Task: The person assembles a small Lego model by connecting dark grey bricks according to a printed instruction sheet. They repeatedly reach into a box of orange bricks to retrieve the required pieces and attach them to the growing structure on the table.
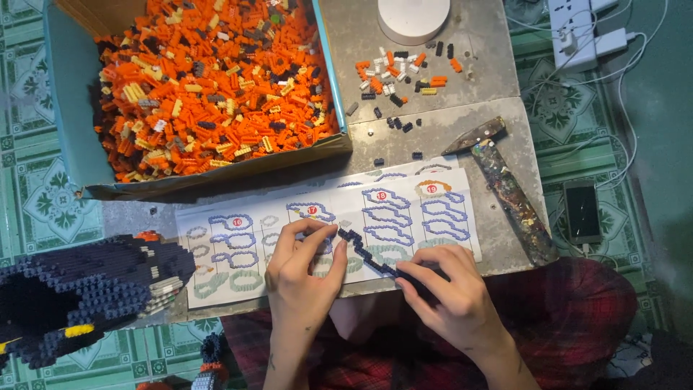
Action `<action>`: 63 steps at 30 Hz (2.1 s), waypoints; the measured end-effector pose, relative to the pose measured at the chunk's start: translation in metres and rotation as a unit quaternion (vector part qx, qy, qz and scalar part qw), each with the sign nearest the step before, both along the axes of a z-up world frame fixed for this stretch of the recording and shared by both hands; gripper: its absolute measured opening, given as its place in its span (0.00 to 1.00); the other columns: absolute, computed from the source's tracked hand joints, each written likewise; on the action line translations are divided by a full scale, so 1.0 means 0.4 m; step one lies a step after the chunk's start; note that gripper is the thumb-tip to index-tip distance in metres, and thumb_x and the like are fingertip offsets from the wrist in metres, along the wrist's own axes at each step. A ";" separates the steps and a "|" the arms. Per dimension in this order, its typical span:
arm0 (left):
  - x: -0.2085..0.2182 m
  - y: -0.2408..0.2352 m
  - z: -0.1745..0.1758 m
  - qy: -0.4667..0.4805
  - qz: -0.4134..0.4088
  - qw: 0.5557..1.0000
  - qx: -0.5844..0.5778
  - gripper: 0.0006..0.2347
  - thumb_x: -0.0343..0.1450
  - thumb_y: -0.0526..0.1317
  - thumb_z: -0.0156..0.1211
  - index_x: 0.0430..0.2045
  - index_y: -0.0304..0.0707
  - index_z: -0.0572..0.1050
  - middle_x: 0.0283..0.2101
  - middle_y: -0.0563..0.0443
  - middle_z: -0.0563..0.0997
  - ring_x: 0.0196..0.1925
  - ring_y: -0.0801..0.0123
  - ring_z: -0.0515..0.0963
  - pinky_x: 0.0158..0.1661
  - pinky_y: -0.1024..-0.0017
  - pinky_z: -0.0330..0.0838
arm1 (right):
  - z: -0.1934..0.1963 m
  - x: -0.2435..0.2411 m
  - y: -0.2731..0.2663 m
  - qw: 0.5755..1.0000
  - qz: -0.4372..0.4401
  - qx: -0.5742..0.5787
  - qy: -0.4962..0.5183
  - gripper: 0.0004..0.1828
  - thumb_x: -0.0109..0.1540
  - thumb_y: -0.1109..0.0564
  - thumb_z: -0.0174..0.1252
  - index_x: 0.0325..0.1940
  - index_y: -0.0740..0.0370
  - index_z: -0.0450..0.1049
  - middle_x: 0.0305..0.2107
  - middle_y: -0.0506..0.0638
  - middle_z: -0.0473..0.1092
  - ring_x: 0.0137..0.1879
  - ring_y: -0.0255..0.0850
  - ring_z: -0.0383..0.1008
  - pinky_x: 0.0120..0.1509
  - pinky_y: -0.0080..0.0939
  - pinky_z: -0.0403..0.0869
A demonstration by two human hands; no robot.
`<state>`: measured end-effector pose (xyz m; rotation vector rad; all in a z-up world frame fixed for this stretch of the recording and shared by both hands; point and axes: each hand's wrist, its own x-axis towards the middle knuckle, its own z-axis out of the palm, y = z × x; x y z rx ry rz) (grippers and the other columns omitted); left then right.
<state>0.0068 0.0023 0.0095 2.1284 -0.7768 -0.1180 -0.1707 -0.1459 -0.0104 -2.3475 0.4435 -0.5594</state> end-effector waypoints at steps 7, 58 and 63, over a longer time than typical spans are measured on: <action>0.000 -0.001 0.000 0.006 -0.004 1.000 0.015 0.11 0.63 0.33 0.80 0.38 0.31 0.89 0.51 0.48 0.85 0.32 0.72 0.81 0.28 0.76 0.75 | 0.004 -0.001 -0.008 1.000 0.010 0.011 0.007 0.15 0.54 0.63 0.75 0.46 0.59 0.88 0.42 0.48 0.81 0.48 0.41 0.78 0.59 0.43 0.75; -0.024 -0.006 -0.005 -0.046 0.031 0.998 -0.040 0.09 0.67 0.29 0.72 0.40 0.35 0.86 0.45 0.54 0.88 0.25 0.74 0.82 0.26 0.77 0.76 | 0.007 0.013 -0.002 0.996 -0.075 0.052 -0.008 0.18 0.54 0.66 0.73 0.49 0.61 0.88 0.47 0.46 0.82 0.51 0.40 0.81 0.56 0.39 0.82; -0.022 0.004 -0.007 -0.006 0.018 0.998 -0.064 0.08 0.68 0.31 0.70 0.39 0.38 0.85 0.43 0.56 0.87 0.27 0.72 0.81 0.29 0.74 0.78 | 0.007 0.015 0.000 0.994 -0.102 0.049 0.006 0.16 0.55 0.64 0.74 0.47 0.60 0.89 0.45 0.46 0.82 0.49 0.39 0.83 0.58 0.39 0.82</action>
